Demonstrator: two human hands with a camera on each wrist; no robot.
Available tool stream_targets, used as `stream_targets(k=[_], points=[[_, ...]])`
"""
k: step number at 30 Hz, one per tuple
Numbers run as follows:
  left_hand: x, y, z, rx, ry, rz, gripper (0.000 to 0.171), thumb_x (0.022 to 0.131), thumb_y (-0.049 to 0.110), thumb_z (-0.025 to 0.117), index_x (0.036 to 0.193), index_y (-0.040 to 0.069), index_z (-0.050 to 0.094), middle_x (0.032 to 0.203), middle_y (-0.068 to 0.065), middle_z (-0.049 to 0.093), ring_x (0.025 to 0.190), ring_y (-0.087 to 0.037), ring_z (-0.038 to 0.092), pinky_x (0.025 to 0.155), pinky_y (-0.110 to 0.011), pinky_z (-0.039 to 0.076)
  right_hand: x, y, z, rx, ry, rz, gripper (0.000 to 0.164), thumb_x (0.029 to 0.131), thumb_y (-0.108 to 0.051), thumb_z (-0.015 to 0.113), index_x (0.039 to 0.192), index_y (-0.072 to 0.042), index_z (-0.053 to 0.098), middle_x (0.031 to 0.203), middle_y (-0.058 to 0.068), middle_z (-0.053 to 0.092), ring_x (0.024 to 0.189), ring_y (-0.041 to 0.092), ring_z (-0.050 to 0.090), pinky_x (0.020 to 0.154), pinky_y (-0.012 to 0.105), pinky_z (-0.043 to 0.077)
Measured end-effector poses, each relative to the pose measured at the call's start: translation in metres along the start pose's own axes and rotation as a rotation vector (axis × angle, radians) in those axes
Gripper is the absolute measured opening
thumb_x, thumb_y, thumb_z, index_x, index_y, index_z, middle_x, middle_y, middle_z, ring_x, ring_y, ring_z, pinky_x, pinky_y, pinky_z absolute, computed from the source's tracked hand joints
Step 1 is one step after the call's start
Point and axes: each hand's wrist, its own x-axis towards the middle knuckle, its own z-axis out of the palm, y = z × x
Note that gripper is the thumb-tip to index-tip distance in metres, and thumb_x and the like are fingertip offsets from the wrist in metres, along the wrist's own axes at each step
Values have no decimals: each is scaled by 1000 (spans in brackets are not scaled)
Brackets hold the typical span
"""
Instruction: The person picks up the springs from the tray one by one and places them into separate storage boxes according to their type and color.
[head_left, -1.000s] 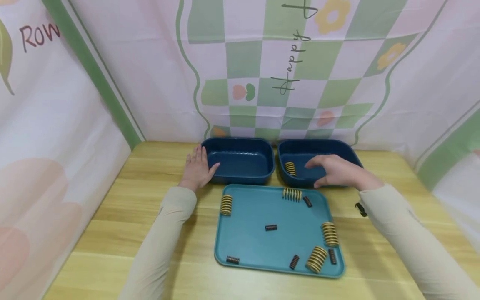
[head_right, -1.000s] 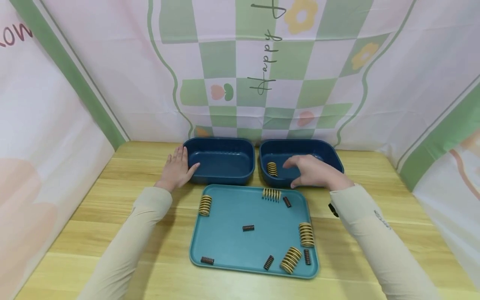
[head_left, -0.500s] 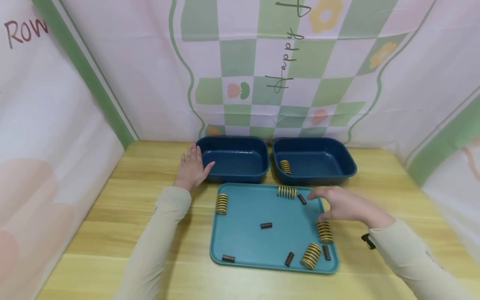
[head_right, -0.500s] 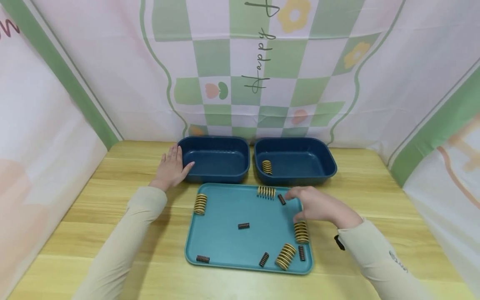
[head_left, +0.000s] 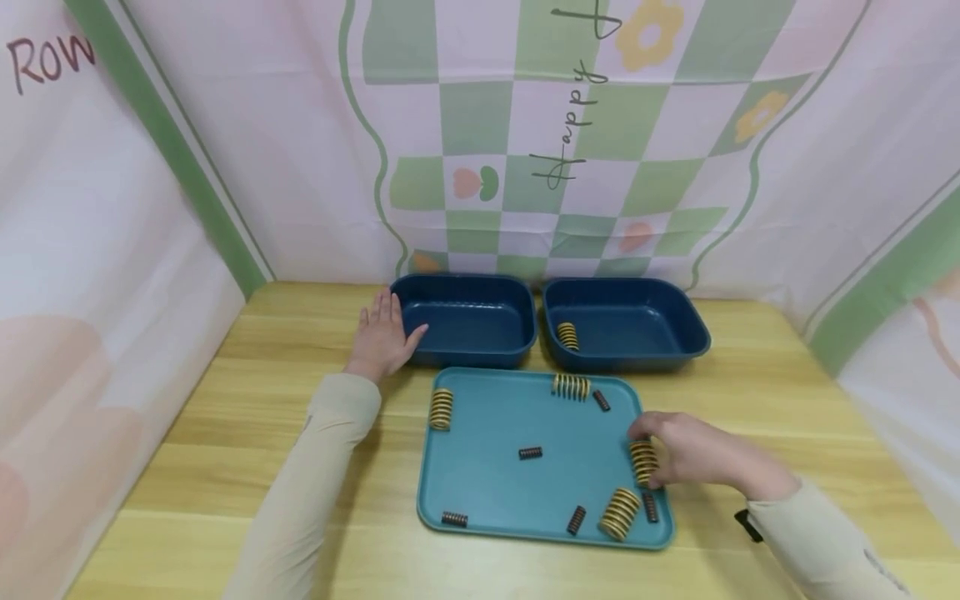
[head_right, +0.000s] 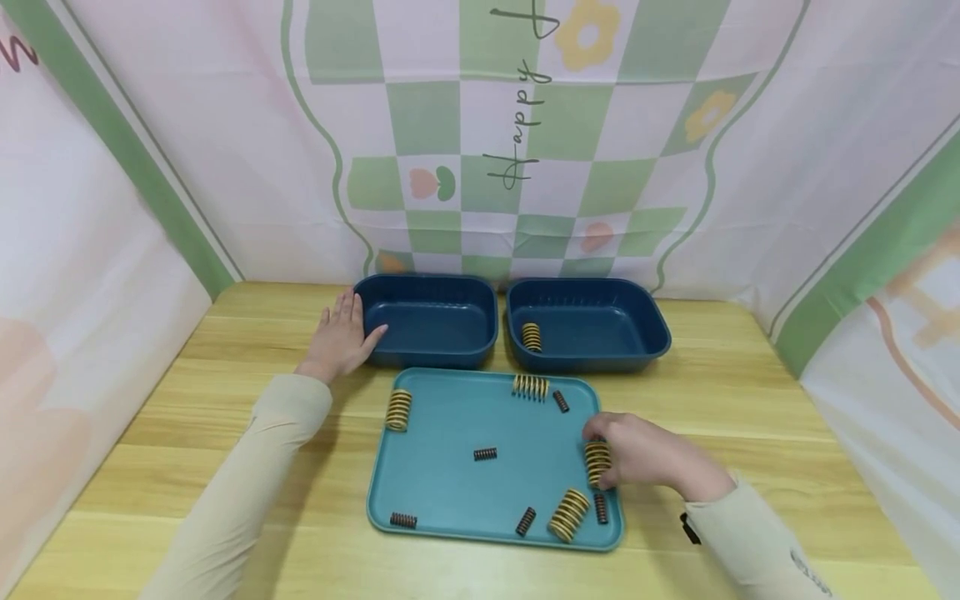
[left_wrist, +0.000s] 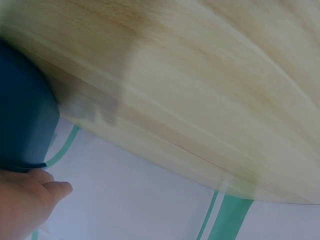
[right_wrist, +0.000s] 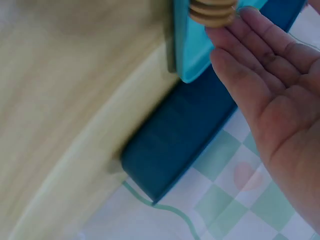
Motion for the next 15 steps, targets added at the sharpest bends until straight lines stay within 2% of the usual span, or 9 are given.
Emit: stream_targets(k=[8, 15], points=[[-3, 2, -3, -2, -19, -4, 81, 100, 54, 26, 148, -10, 10, 155, -26, 5, 144, -36, 2, 114, -51, 7, 2, 1, 14, -4, 16, -48, 42, 67, -9, 81, 103, 3, 64, 101, 9, 63, 91, 27, 62, 78, 41, 52], [-2, 2, -3, -9, -6, -1, 81, 100, 54, 25, 148, -10, 10, 155, -25, 4, 144, -35, 2, 114, -51, 8, 3, 3, 21, -22, 40, -33, 43, 68, -10, 80, 106, 3, 63, 103, 11, 62, 94, 29, 62, 79, 44, 52]])
